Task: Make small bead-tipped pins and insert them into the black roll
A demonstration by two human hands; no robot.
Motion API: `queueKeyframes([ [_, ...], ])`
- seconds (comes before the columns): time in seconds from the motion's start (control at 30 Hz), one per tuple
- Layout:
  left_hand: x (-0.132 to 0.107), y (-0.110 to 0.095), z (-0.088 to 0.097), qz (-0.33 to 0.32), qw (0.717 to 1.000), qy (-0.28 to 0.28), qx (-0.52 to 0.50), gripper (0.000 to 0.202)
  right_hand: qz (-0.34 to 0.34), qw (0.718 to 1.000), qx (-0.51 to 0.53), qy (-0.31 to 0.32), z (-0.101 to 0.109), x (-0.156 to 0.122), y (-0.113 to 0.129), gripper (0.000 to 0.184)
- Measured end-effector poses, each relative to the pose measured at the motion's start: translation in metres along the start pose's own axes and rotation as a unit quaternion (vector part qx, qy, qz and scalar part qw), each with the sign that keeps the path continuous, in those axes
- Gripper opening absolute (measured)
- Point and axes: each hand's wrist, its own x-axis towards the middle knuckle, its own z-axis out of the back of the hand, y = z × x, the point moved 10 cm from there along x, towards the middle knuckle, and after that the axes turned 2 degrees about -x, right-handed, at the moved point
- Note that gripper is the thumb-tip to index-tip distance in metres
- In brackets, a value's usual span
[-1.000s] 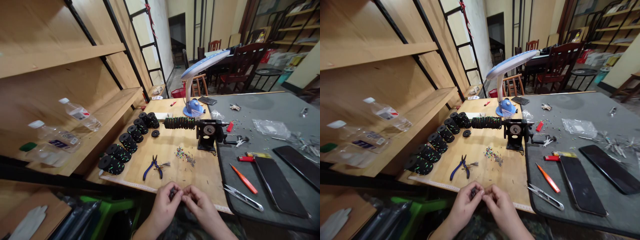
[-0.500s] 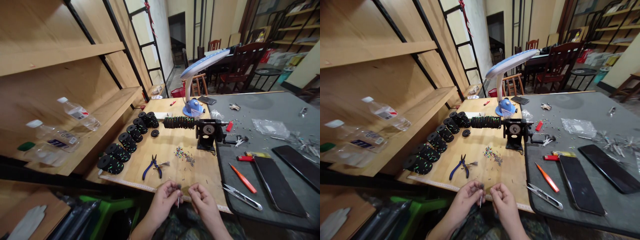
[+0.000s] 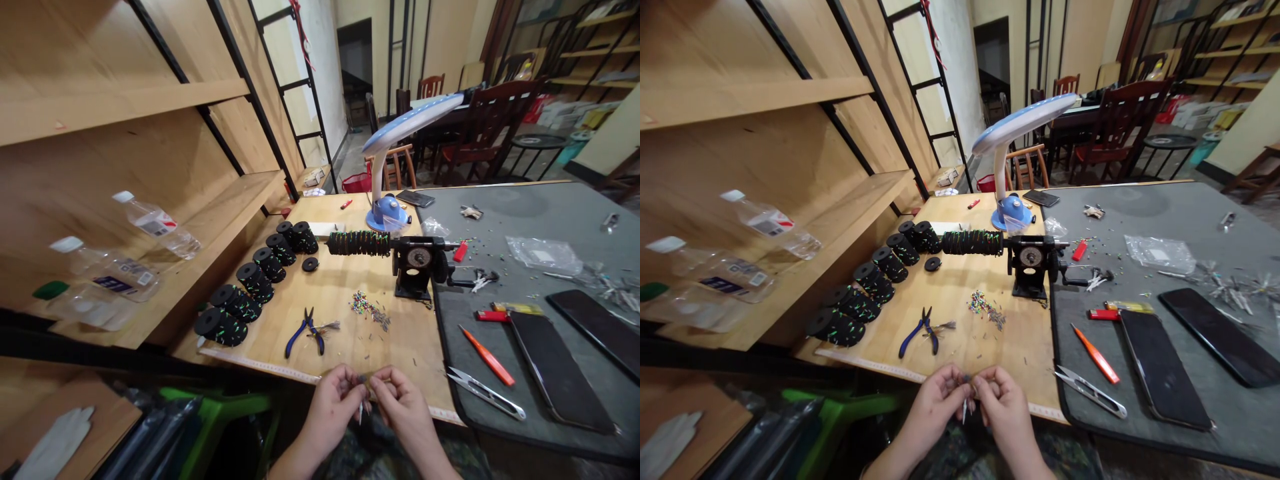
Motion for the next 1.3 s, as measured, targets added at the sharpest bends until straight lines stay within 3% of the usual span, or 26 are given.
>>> queueKeyframes([
  [0.37, 0.001, 0.012, 0.003, -0.017, 0.999, -0.024, 0.036, 0.031, 0.013, 1.0, -0.022, -0.007, 0.0, -0.003, 0.01, 0.053],
  [0.7, -0.002, 0.001, -0.007, 0.005, 0.999, -0.002, -0.035, 0.033, -0.007, 1.0, 0.022, 0.001, -0.004, -0.003, -0.002, 0.052],
  [0.97, 0.001, 0.006, 0.003, 0.003, 1.0, -0.031, -0.003, 0.031, 0.002, 1.0, 0.006, -0.021, 0.003, -0.007, -0.002, 0.051],
  [1.3, 0.003, 0.01, 0.005, 0.001, 0.999, -0.042, -0.033, 0.03, 0.002, 1.0, -0.031, -0.001, -0.002, -0.013, -0.008, 0.043],
])
